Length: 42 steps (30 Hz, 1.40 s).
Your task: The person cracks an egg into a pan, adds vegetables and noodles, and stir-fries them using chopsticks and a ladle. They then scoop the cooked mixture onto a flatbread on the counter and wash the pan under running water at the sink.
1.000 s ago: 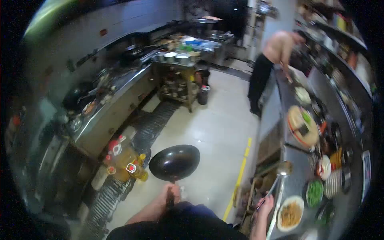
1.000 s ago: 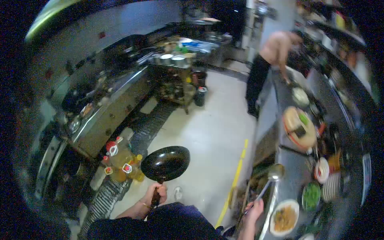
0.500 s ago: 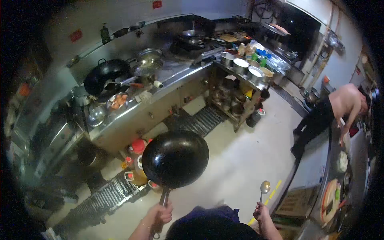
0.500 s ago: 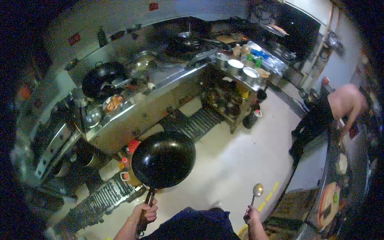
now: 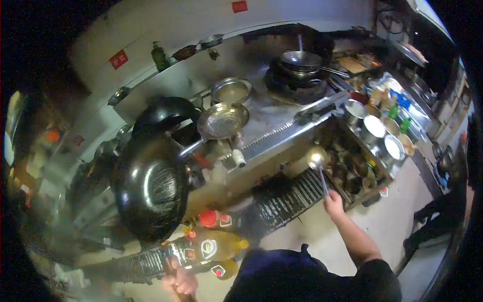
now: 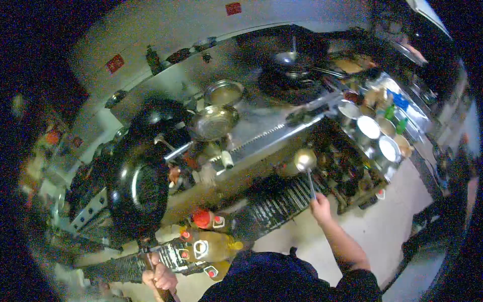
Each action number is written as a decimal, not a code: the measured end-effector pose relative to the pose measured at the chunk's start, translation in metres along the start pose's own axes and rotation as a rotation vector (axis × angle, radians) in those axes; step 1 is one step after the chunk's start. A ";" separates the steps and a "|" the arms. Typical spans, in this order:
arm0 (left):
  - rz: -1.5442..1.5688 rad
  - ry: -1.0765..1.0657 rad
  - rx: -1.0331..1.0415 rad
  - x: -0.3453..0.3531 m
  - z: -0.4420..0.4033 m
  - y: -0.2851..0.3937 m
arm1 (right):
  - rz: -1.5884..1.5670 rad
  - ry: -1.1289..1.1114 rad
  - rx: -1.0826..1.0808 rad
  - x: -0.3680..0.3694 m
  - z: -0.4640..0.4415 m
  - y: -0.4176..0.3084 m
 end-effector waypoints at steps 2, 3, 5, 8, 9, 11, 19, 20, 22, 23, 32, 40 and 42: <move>-0.019 0.134 0.111 0.005 -0.013 0.017 | -0.058 -0.131 -0.207 0.067 -0.052 -0.069; -0.078 0.192 0.213 0.009 -0.025 0.027 | -0.107 -0.193 -0.317 0.101 -0.080 -0.093; -0.195 0.323 0.398 0.011 -0.042 0.042 | 0.001 -0.181 -0.397 0.165 -0.134 -0.119; -0.072 0.378 0.460 -0.011 -0.073 0.069 | 0.242 -0.170 -0.396 0.249 -0.212 -0.145; -0.010 0.367 0.466 -0.027 -0.078 0.075 | 0.296 -0.182 -0.392 0.278 -0.234 -0.166; -0.003 0.413 0.555 -0.053 -0.080 0.087 | 0.248 -0.214 -0.364 0.319 -0.271 -0.211; 0.038 0.686 0.715 -0.026 -0.198 0.076 | 0.959 -0.292 -0.960 0.520 -0.458 -0.294; 0.045 0.717 0.734 -0.022 -0.214 0.073 | 1.100 -0.312 -0.909 0.548 -0.472 -0.294; 0.045 0.785 0.763 -0.016 -0.245 0.068 | 1.244 -0.389 -0.861 0.592 -0.487 -0.281; 0.049 0.813 0.770 -0.011 -0.256 0.064 | 1.278 -0.413 -0.852 0.605 -0.488 -0.275; 0.056 0.899 0.795 0.005 -0.308 0.053 | 1.089 -0.495 -0.959 0.611 -0.517 -0.294; -0.002 0.798 0.743 0.017 -0.305 0.045 | 1.103 -0.346 -0.967 0.548 -0.493 -0.364; -0.028 0.761 0.714 0.021 -0.306 0.043 | 1.157 -0.303 -0.957 0.517 -0.479 -0.393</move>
Point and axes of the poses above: each hand's wrist, its own z-axis away from the middle knuckle, its own x-axis out of the palm, y = z × x, the point moved 5 cm from there along -z, towards the middle knuckle, and after that the axes turned 14 degrees about y, right-handed, at the moved point
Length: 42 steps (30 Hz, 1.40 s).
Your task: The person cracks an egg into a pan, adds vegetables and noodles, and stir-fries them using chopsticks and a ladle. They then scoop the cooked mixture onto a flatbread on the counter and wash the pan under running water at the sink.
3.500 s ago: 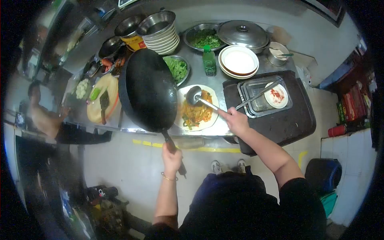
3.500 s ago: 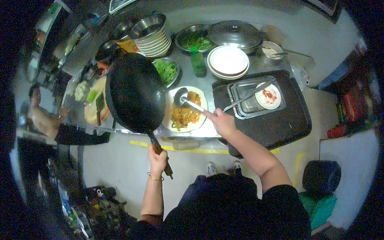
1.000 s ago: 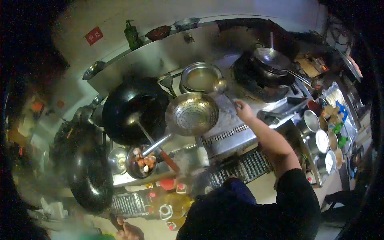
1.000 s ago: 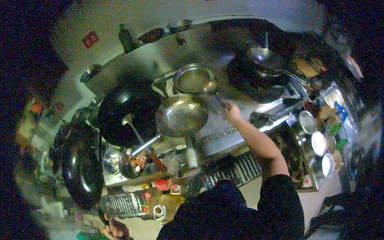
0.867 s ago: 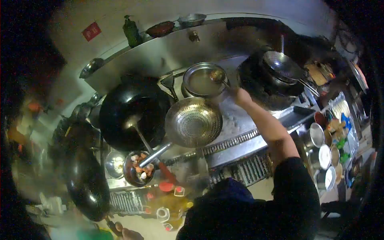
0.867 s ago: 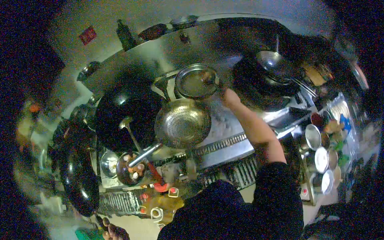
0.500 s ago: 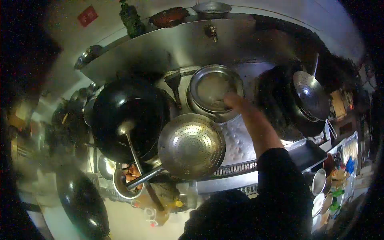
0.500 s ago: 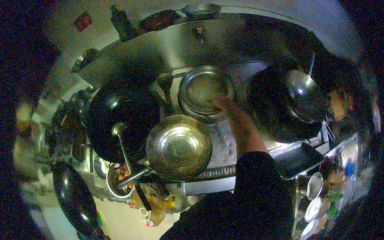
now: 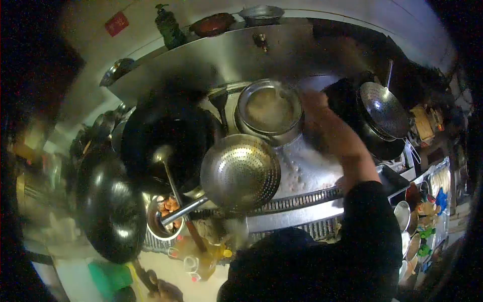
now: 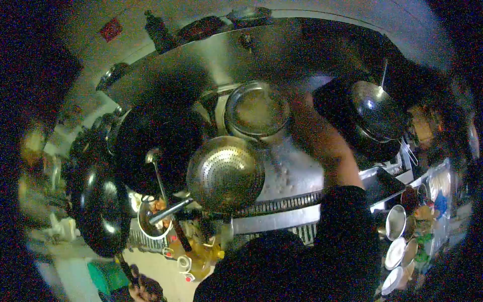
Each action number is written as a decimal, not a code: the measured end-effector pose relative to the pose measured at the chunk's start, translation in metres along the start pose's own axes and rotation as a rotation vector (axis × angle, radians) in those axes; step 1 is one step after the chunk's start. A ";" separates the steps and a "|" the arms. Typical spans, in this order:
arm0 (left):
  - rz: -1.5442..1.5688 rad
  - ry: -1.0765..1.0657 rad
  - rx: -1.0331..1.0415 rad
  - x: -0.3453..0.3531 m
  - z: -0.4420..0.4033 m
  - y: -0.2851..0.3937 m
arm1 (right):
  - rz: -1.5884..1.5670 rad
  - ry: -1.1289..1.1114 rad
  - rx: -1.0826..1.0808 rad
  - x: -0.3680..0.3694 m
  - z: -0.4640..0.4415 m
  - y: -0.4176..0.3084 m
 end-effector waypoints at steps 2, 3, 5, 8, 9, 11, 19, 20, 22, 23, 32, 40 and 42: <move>-0.019 -0.041 -0.026 0.007 0.002 0.000 | -0.019 0.020 -0.051 -0.034 0.028 0.003; -0.044 -0.065 -0.046 0.013 0.001 -0.001 | -0.076 0.040 -0.124 -0.046 0.046 0.002; -0.118 -0.130 -0.101 0.029 -0.006 -0.006 | -0.377 0.078 -0.412 -0.051 0.090 0.001; -0.345 -0.241 -0.181 0.057 -0.042 -0.027 | -0.839 -0.358 -0.451 -0.028 0.167 -0.020; -0.438 -0.288 -0.201 0.066 -0.059 -0.037 | -0.823 -0.284 -0.556 -0.017 0.191 -0.029; -0.342 -0.405 -0.386 0.089 -0.088 -0.076 | -0.823 -0.465 -0.543 -0.023 0.217 -0.053; -0.356 -0.334 -0.893 0.190 -0.163 -0.243 | -0.708 -0.313 -0.522 -0.018 0.149 -0.004; -0.357 -0.359 -0.966 0.188 -0.172 -0.265 | -0.858 -0.238 -0.316 -0.027 0.114 0.016; -0.357 -0.358 -1.044 0.197 -0.178 -0.299 | -0.890 0.103 -0.229 -0.037 0.039 0.033; -0.403 -0.329 -0.985 0.205 -0.179 -0.309 | -0.882 0.306 -0.239 -0.047 0.005 0.035; -0.792 -0.110 -0.731 0.181 -0.209 -0.360 | -1.104 0.672 -0.172 -0.054 -0.203 -0.088; -0.530 -0.210 -0.851 0.172 -0.208 -0.374 | -1.887 0.479 0.221 0.021 -0.264 -0.065; -0.680 -0.106 -0.840 0.163 -0.212 -0.381 | -1.911 0.404 0.341 0.043 -0.252 -0.060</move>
Point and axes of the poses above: each hand's wrist, its own z-axis away from the middle knuckle, its own x-axis out of the palm, y = z × x, the point moved 5 cm from there along -z, towards the middle knuckle, and after that the axes turned 14 degrees about y, right-handed, at the moved point
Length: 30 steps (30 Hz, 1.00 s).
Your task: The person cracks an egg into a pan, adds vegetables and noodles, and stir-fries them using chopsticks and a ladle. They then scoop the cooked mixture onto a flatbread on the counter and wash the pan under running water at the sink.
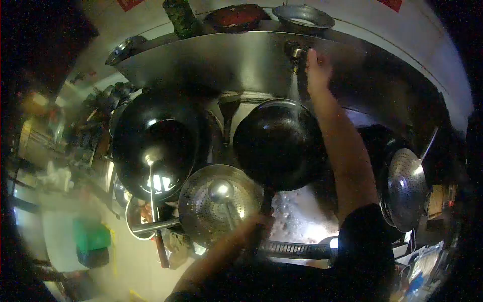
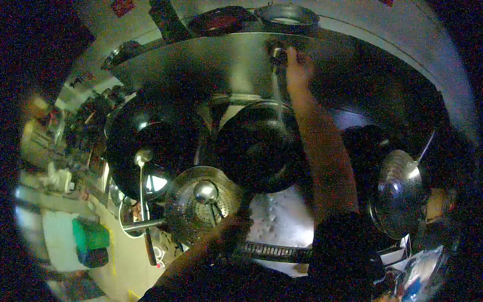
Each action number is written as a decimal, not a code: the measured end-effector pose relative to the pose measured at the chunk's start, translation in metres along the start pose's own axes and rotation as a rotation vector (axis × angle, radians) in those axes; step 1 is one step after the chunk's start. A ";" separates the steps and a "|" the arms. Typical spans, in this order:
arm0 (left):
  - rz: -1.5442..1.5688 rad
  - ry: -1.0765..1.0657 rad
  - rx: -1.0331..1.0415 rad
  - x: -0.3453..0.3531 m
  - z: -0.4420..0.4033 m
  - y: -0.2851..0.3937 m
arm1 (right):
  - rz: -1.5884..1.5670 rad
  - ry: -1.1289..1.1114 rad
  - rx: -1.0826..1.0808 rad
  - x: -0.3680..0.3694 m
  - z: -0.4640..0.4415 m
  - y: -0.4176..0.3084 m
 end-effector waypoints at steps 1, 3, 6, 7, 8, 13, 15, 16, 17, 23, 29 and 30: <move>-0.036 0.042 0.011 0.000 -0.001 0.001 | -0.002 0.017 0.052 -0.007 0.004 0.016; -0.097 0.129 0.040 -0.003 0.003 0.003 | -0.006 0.039 0.159 -0.019 0.015 0.050; -0.022 0.198 -0.018 0.009 0.014 0.009 | 0.438 -0.093 0.000 -0.025 0.046 0.078; -0.021 0.184 -0.018 0.014 0.019 0.013 | 0.418 -0.107 0.083 -0.029 0.048 0.085; -0.019 0.170 -0.013 0.018 0.026 0.018 | 0.397 -0.126 0.164 -0.031 0.049 0.091; 0.021 0.091 0.051 0.027 0.022 0.019 | 0.551 -0.143 0.102 -0.046 0.023 0.092; 0.083 -0.010 0.095 0.020 0.005 0.014 | 0.566 -0.146 0.179 -0.045 0.022 0.107; 0.083 -0.004 0.095 0.021 0.007 0.015 | 0.461 -0.193 0.246 -0.044 0.026 0.110; 0.082 -0.001 0.095 0.023 0.008 0.016 | 0.361 -0.236 0.317 -0.043 0.028 0.113; 0.113 -0.120 0.126 0.026 -0.001 0.013 | 0.585 -0.264 0.225 -0.049 0.000 0.113; 0.207 -0.170 0.112 0.033 0.014 0.019 | 1.535 -0.542 -0.376 -0.041 0.012 0.075; 0.269 -0.156 0.125 0.035 0.009 0.016 | 1.663 -0.606 -0.495 -0.030 0.031 0.060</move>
Point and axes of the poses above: each hand's wrist, its own z-axis away from the middle knuckle, its own x-axis out of the palm, y = z × x, the point moved 5 cm from there along -z, towards the middle knuckle, and after that the axes turned 14 degrees about y, right-handed, at the moved point
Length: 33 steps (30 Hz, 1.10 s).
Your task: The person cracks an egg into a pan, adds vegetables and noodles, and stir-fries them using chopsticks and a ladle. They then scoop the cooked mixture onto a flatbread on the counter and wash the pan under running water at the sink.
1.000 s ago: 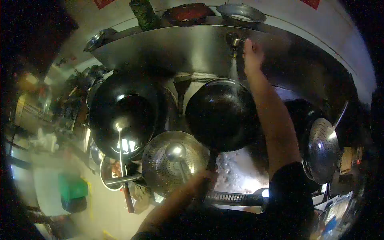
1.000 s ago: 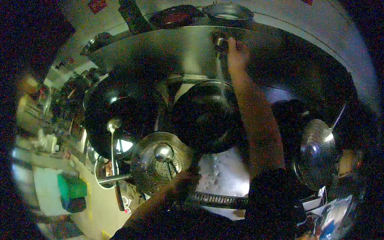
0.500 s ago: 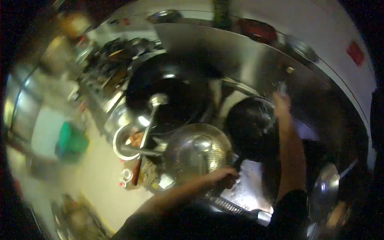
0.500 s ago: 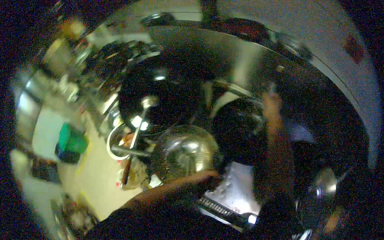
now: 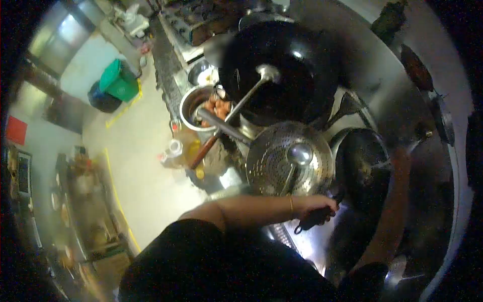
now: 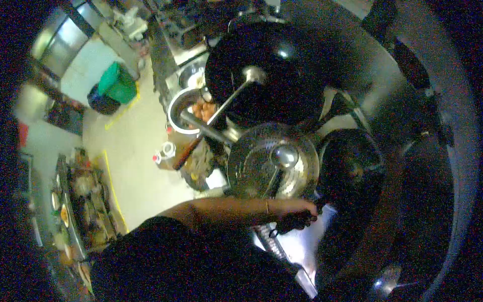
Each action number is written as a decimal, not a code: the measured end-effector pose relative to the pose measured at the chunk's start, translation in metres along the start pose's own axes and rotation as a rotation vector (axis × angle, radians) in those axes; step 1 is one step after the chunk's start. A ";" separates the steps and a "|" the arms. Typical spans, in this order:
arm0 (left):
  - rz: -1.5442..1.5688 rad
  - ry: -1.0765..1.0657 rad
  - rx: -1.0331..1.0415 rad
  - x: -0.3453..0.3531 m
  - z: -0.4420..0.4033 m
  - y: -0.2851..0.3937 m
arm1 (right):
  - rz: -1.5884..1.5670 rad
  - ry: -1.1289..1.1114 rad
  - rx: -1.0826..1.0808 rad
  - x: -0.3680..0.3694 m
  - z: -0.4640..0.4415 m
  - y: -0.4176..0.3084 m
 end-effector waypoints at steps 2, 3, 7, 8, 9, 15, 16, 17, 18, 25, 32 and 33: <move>0.110 -0.104 -0.001 0.003 0.009 -0.002 | 0.068 0.032 -0.224 -0.041 0.038 -0.060; 0.149 -0.125 -0.011 0.003 0.015 -0.004 | 0.026 0.044 -0.351 -0.061 0.063 -0.097; 0.307 -0.233 -0.029 0.004 0.016 -0.011 | -0.503 -0.216 -0.951 -0.098 0.213 -0.267; 0.347 -0.266 -0.024 0.004 0.012 -0.012 | -0.515 -0.325 -1.203 -0.108 0.261 -0.308; 0.363 -0.307 0.029 0.005 0.010 -0.013 | -0.572 -0.332 -1.578 -0.101 0.316 -0.341; 0.404 -0.432 0.157 -0.001 0.007 -0.028 | -0.045 -0.741 -1.899 -0.013 0.530 -0.449; 0.402 -0.436 0.148 -0.006 0.008 -0.028 | -0.114 -0.767 -1.866 0.007 0.546 -0.456; 0.403 -0.438 0.143 -0.008 0.009 -0.028 | -0.174 -0.786 -1.830 0.027 0.557 -0.458; 0.398 -0.437 0.137 -0.009 0.010 -0.028 | -0.232 -0.798 -1.789 0.042 0.561 -0.459; 0.252 -0.386 0.196 -0.014 0.001 -0.022 | -0.668 -0.987 -1.449 -0.089 0.436 -0.416; 0.223 -0.043 -0.087 -0.004 0.024 0.000 | -1.193 -0.113 -0.759 -0.196 0.214 -0.238; 0.193 -0.023 -0.079 -0.001 0.026 0.002 | -1.028 -0.141 -0.519 -0.190 0.198 -0.203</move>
Point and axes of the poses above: each hand's wrist, its own z-axis away from the middle knuckle, its own x-axis out of the palm, y = z × x, the point moved 5 cm from there along -z, towards the middle knuckle, and after that the axes turned 14 degrees about y, right-handed, at the moved point
